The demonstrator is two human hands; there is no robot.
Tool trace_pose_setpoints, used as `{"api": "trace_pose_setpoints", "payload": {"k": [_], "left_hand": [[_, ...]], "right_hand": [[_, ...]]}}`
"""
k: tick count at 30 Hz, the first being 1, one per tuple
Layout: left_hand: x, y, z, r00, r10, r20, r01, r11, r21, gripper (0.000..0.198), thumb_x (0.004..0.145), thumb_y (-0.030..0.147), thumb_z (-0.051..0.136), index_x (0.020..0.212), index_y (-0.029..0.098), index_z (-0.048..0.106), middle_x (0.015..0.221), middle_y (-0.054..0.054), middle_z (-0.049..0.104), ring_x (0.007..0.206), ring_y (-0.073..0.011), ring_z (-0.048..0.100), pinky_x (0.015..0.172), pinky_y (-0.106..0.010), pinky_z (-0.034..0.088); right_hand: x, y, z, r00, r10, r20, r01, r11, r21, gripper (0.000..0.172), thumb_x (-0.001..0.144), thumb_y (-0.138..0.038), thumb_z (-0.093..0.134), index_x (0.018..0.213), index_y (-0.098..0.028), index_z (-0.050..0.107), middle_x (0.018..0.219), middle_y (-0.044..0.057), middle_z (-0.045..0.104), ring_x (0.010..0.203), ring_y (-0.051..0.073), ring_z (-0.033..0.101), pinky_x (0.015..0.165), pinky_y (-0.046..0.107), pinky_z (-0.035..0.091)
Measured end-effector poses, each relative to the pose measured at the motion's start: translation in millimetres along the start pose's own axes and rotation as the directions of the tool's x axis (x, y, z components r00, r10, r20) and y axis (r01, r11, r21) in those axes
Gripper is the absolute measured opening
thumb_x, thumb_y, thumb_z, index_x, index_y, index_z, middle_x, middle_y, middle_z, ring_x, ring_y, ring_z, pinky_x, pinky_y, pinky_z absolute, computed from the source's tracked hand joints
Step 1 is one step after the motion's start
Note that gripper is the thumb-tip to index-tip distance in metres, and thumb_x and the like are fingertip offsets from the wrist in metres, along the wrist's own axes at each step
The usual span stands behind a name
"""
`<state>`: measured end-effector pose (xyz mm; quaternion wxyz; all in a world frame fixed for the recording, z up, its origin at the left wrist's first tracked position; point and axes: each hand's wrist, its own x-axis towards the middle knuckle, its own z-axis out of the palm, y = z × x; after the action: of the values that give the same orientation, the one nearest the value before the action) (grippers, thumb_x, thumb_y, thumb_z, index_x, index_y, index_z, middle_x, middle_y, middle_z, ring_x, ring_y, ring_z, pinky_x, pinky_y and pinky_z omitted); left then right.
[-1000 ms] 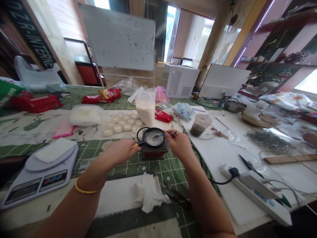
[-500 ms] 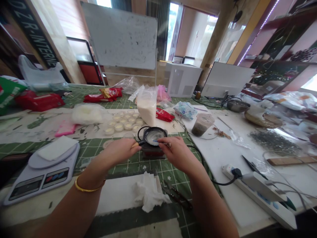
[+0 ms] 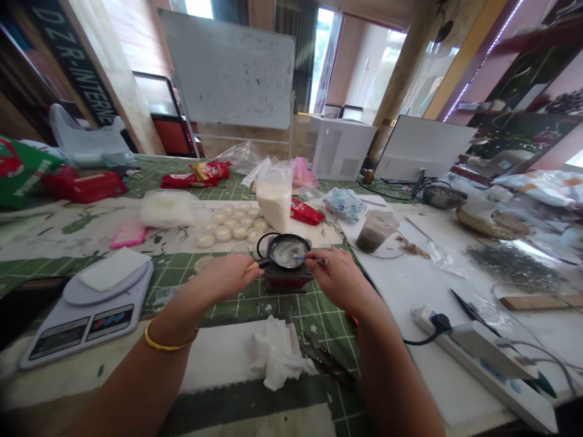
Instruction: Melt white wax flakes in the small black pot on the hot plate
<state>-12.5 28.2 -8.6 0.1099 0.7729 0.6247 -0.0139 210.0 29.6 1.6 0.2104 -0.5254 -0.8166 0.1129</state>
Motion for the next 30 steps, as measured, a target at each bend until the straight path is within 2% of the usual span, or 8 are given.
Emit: {"api": "trace_pose_setpoints", "payload": {"k": [3, 8, 12, 15, 18, 23, 26, 30], "left_hand": [[-0.5, 0.3, -0.9, 1.000, -0.014, 0.004, 0.014, 1.000, -0.001, 0.039, 0.086, 0.044, 0.034, 0.080, 0.019, 0.063, 0.085, -0.009, 0.066, 0.078, -0.0238, 0.061, 0.065, -0.032, 0.044], [-1.0, 0.7, -2.0, 1.000, 0.006, 0.012, -0.006, 1.000, -0.018, 0.039, 0.086, 0.043, 0.034, 0.081, 0.018, 0.063, 0.085, -0.009, 0.067, 0.078, -0.0229, 0.062, 0.065, -0.030, 0.044], [0.2, 1.2, -1.0, 1.000, -0.007, 0.005, 0.007, 1.000, -0.007, 0.039, 0.086, 0.044, 0.035, 0.081, 0.018, 0.063, 0.086, -0.009, 0.067, 0.077, -0.0229, 0.062, 0.065, -0.030, 0.044], [0.9, 1.7, -0.6, 1.000, -0.001, -0.004, 0.001, 1.000, -0.009, 0.039, 0.087, 0.043, 0.033, 0.080, 0.019, 0.064, 0.084, -0.009, 0.067, 0.076, -0.0227, 0.062, 0.066, -0.031, 0.045], [1.2, 1.7, -0.3, 1.000, 0.006, 0.001, -0.006, 1.000, -0.011, 0.039, 0.087, 0.043, 0.033, 0.079, 0.020, 0.063, 0.084, -0.008, 0.067, 0.076, -0.0232, 0.062, 0.065, -0.031, 0.044], [1.6, 0.3, -0.1, 1.000, 0.006, -0.009, -0.006, 1.000, -0.002, 0.039, 0.086, 0.045, 0.033, 0.078, 0.020, 0.062, 0.084, -0.008, 0.067, 0.075, -0.0236, 0.061, 0.063, -0.032, 0.044], [1.6, -0.9, -0.5, 1.000, 0.015, -0.004, -0.015, 1.000, -0.009, 0.039, 0.086, 0.044, 0.033, 0.078, 0.020, 0.062, 0.085, -0.008, 0.066, 0.076, -0.0218, 0.061, 0.065, -0.030, 0.043], [1.3, -1.6, -1.1, 1.000, 0.010, 0.008, -0.010, 1.000, -0.015, 0.039, 0.086, 0.044, 0.034, 0.078, 0.019, 0.063, 0.084, -0.008, 0.066, 0.075, -0.0213, 0.061, 0.063, -0.029, 0.042]], "right_hand": [[2.8, 1.8, 3.2, 0.998, -0.046, 0.045, 0.041, 0.993, 0.109, 0.030, 0.087, -0.035, 0.044, 0.105, -0.025, 0.065, 0.103, 0.004, 0.068, 0.096, 0.021, 0.061, 0.086, 0.035, 0.044], [6.0, 8.0, 1.9, 0.998, 0.041, -0.051, -0.040, 0.999, 0.020, 0.030, 0.086, -0.033, 0.043, 0.101, -0.021, 0.067, 0.098, 0.007, 0.069, 0.094, 0.023, 0.062, 0.085, 0.038, 0.044], [5.1, 5.7, -0.8, 0.999, -0.044, 0.025, 0.040, 0.991, 0.126, 0.028, 0.086, -0.035, 0.045, 0.101, -0.025, 0.067, 0.100, 0.004, 0.069, 0.092, 0.021, 0.062, 0.081, 0.033, 0.046], [8.2, 5.6, -0.3, 1.000, 0.024, -0.003, -0.024, 0.996, 0.086, 0.030, 0.086, -0.032, 0.044, 0.103, -0.022, 0.066, 0.095, 0.005, 0.070, 0.085, 0.021, 0.064, 0.076, 0.032, 0.047], [7.7, 7.9, -3.6, 0.995, 0.083, -0.052, -0.081, 0.996, 0.029, 0.029, 0.085, -0.035, 0.045, 0.097, -0.021, 0.068, 0.090, 0.006, 0.071, 0.083, 0.022, 0.064, 0.073, 0.032, 0.047], [6.6, 8.1, -2.0, 1.000, -0.010, 0.027, 0.005, 0.986, 0.168, 0.028, 0.085, -0.036, 0.046, 0.098, -0.024, 0.068, 0.092, 0.002, 0.070, 0.083, 0.018, 0.064, 0.074, 0.028, 0.046], [11.2, 13.3, 1.2, 0.997, 0.062, -0.035, -0.057, 0.990, 0.127, 0.029, 0.084, -0.036, 0.046, 0.098, -0.022, 0.068, 0.085, 0.004, 0.071, 0.077, 0.020, 0.064, 0.071, 0.030, 0.046], [11.6, 23.0, -4.4, 0.985, 0.122, -0.121, -0.101, 0.981, 0.168, 0.030, 0.084, -0.039, 0.046, 0.094, -0.022, 0.068, 0.089, 0.004, 0.071, 0.081, 0.020, 0.064, 0.072, 0.031, 0.046]]}}
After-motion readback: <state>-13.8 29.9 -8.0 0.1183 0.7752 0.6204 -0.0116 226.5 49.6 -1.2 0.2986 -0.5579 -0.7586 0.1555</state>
